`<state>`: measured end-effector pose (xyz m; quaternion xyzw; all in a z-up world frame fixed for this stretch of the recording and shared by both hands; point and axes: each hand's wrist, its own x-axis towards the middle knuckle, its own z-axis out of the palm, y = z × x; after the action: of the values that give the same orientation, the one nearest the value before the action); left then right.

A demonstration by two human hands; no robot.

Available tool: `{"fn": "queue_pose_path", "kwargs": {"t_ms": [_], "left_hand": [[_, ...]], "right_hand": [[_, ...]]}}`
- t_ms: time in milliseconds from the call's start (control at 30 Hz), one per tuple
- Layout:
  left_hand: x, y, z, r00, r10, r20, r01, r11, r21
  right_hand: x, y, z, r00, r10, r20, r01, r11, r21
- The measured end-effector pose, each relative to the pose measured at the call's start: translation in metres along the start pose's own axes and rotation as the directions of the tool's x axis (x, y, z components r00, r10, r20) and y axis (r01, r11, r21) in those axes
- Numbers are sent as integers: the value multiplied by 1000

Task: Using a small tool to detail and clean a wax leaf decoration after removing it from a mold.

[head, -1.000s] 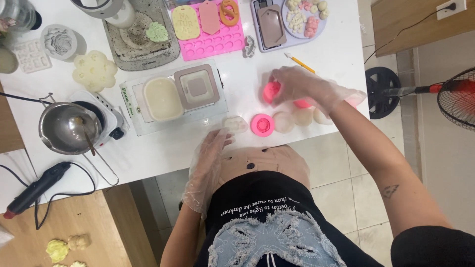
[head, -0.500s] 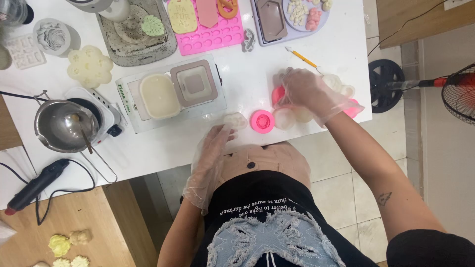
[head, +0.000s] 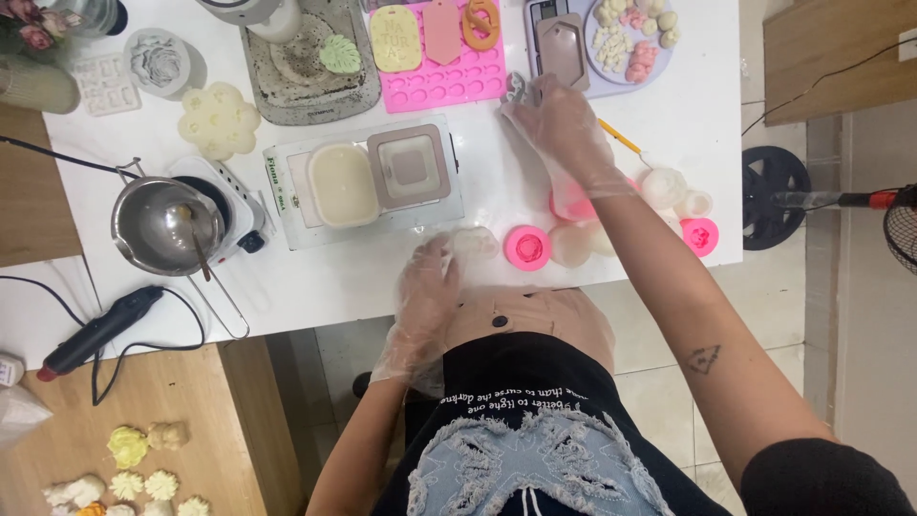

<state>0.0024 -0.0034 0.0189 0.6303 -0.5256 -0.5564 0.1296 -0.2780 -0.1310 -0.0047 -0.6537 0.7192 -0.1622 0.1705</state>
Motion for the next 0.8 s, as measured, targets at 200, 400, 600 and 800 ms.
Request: {"fn": "queue_pose_path", "kwargs": {"t_ms": [200, 400, 600, 800], "left_hand": [[19, -25, 20, 654, 757, 14, -578, 487, 655], [77, -83, 71, 838, 462, 291, -504, 449, 738], [75, -88, 78, 735, 679, -8, -537, 588, 606], [68, -11, 109, 938, 347, 1, -321, 867, 381]], "right_hand": [[23, 2, 35, 962, 267, 49, -270, 959, 82], [12, 22, 25, 977, 212, -28, -210, 974, 80], [-40, 52, -31, 952, 259, 161, -289, 936, 202], [-103, 52, -84, 902, 421, 101, -426, 824, 372]]}}
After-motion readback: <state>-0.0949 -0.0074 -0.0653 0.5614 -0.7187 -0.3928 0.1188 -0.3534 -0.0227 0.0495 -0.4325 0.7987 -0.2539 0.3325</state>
